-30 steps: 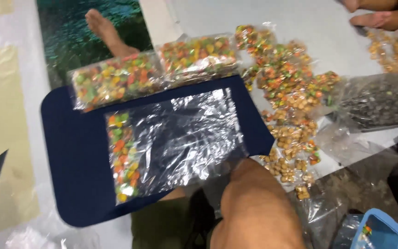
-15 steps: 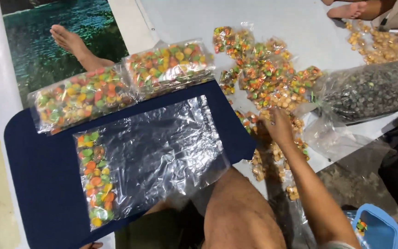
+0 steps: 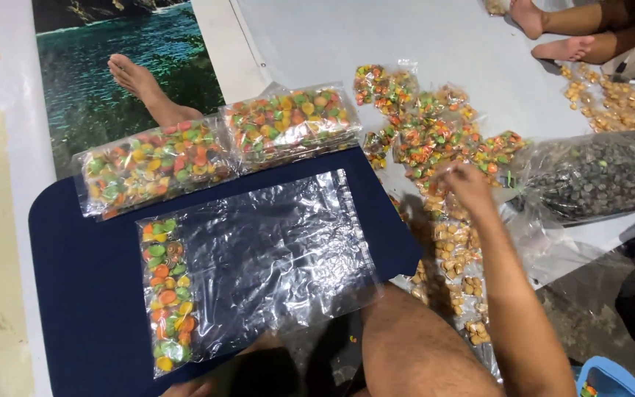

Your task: Manually picking up small snack items and placing them into a clear plastic bag.

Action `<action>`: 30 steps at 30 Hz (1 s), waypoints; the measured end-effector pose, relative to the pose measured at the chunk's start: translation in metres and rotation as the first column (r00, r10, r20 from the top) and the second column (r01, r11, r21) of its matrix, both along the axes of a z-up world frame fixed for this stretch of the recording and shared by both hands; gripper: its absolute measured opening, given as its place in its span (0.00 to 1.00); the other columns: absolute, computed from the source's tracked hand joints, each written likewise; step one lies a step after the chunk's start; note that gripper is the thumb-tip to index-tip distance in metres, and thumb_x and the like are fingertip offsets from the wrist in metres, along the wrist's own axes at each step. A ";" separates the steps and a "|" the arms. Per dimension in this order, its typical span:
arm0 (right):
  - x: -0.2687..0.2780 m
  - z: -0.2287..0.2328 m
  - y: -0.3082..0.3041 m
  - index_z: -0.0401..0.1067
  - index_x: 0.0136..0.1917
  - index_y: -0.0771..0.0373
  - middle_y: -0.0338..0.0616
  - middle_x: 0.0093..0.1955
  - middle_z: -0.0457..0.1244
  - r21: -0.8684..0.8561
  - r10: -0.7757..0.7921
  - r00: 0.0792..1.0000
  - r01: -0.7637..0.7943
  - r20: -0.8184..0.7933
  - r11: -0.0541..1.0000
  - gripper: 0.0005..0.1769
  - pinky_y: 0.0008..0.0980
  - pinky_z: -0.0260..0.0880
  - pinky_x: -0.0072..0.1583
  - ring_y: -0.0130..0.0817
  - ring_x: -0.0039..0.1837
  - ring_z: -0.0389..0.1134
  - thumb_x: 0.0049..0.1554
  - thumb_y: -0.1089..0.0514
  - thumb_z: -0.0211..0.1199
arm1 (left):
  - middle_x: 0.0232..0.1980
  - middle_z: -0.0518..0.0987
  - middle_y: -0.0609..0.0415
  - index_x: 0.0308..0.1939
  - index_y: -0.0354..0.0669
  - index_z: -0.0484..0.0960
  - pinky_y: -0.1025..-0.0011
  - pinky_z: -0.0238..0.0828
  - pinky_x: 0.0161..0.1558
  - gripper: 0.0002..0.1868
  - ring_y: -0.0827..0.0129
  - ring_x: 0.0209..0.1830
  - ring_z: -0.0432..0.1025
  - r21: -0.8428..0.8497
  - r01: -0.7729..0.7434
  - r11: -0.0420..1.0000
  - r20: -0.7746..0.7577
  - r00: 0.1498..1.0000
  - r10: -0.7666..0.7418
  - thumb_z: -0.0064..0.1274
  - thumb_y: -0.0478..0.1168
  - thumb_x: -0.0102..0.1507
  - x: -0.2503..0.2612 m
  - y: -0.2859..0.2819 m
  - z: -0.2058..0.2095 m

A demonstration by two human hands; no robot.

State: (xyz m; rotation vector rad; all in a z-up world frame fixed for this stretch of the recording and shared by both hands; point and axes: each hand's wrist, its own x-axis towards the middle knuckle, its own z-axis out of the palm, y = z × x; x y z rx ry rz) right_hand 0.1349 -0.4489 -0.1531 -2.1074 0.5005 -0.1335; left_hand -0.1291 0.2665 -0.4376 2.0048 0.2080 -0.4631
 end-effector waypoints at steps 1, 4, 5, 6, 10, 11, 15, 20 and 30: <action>-0.003 0.038 0.011 0.70 0.44 0.57 0.44 0.54 0.69 0.233 0.018 0.998 -0.031 0.057 0.972 0.05 0.34 0.75 0.58 0.33 0.52 0.70 0.63 0.61 0.56 | 0.46 0.94 0.53 0.34 0.42 0.99 0.72 0.81 0.56 0.11 0.67 0.52 0.86 -0.005 -0.006 1.000 -0.012 1.000 0.006 0.74 0.41 0.49 0.020 -0.027 0.020; -0.013 0.094 0.030 0.71 0.47 0.60 0.43 0.57 0.65 0.285 0.227 0.937 -0.302 0.267 0.910 0.03 0.30 0.67 0.58 0.30 0.53 0.63 0.63 0.62 0.57 | 0.39 0.86 0.51 0.33 0.44 0.87 0.71 0.80 0.47 0.10 0.66 0.41 0.82 0.007 -0.137 0.991 0.800 0.595 0.076 0.60 0.36 0.48 0.060 -0.219 0.336; -0.023 0.121 0.051 0.71 0.47 0.60 0.43 0.57 0.65 0.284 0.231 0.935 -0.306 0.269 0.909 0.03 0.30 0.67 0.58 0.30 0.53 0.63 0.63 0.62 0.57 | 0.39 0.86 0.51 0.33 0.44 0.87 0.71 0.80 0.47 0.10 0.66 0.41 0.82 0.006 -0.140 0.990 0.801 0.593 0.079 0.60 0.36 0.48 0.080 -0.236 0.358; -0.032 0.147 0.073 0.70 0.44 0.61 0.48 0.62 0.64 0.184 0.373 0.866 -0.448 0.333 0.875 0.05 0.40 0.64 0.67 0.38 0.63 0.62 0.62 0.62 0.55 | 0.42 0.85 0.50 0.38 0.40 0.86 0.69 0.77 0.47 0.12 0.64 0.41 0.79 -0.122 0.010 0.992 0.762 0.642 0.088 0.58 0.34 0.51 0.100 -0.253 0.381; -0.055 0.201 0.142 0.68 0.39 0.57 0.50 0.67 0.63 0.041 0.689 0.618 -0.755 0.379 0.654 0.05 0.42 0.73 0.69 0.45 0.68 0.66 0.58 0.61 0.56 | 0.60 0.76 0.48 0.62 0.35 0.76 0.72 0.74 0.46 0.26 0.65 0.52 0.74 -0.500 0.204 0.842 0.466 0.882 0.063 0.47 0.30 0.58 0.154 -0.297 0.432; -0.057 0.204 0.156 0.68 0.39 0.57 0.50 0.67 0.63 0.043 0.698 0.609 -0.764 0.377 0.644 0.05 0.42 0.73 0.69 0.45 0.68 0.66 0.58 0.61 0.56 | 0.60 0.76 0.48 0.62 0.35 0.76 0.72 0.74 0.46 0.26 0.65 0.52 0.74 -0.501 0.192 0.844 0.464 0.882 0.075 0.47 0.30 0.58 0.159 -0.299 0.427; -0.063 0.204 0.198 0.75 0.42 0.63 0.47 0.62 0.62 0.054 0.837 0.469 -0.879 0.280 0.474 0.07 0.34 0.63 0.58 0.35 0.60 0.62 0.59 0.59 0.58 | 0.62 0.76 0.43 0.70 0.37 0.67 0.74 0.72 0.46 0.29 0.67 0.50 0.73 -0.733 0.241 0.636 0.305 0.952 -0.010 0.51 0.35 0.64 0.171 -0.308 0.396; -0.063 0.171 0.212 0.75 0.40 0.64 0.46 0.59 0.63 0.134 0.807 0.529 -0.848 0.262 0.512 0.08 0.35 0.65 0.59 0.36 0.60 0.64 0.59 0.61 0.59 | 0.41 0.84 0.47 0.45 0.32 0.80 0.73 0.76 0.47 0.07 0.69 0.40 0.77 -0.863 0.096 0.496 0.161 0.983 0.090 0.57 0.32 0.64 0.166 -0.303 0.367; -0.055 0.134 0.222 0.71 0.32 0.68 0.48 0.39 0.64 0.397 0.681 0.653 -0.751 0.330 0.527 0.16 0.38 0.67 0.52 0.34 0.45 0.64 0.62 0.63 0.57 | 0.42 0.77 0.44 0.37 0.31 0.83 0.73 0.65 0.42 0.08 0.69 0.41 0.68 -0.868 0.148 0.474 0.372 0.827 0.422 0.65 0.33 0.61 0.170 -0.314 0.366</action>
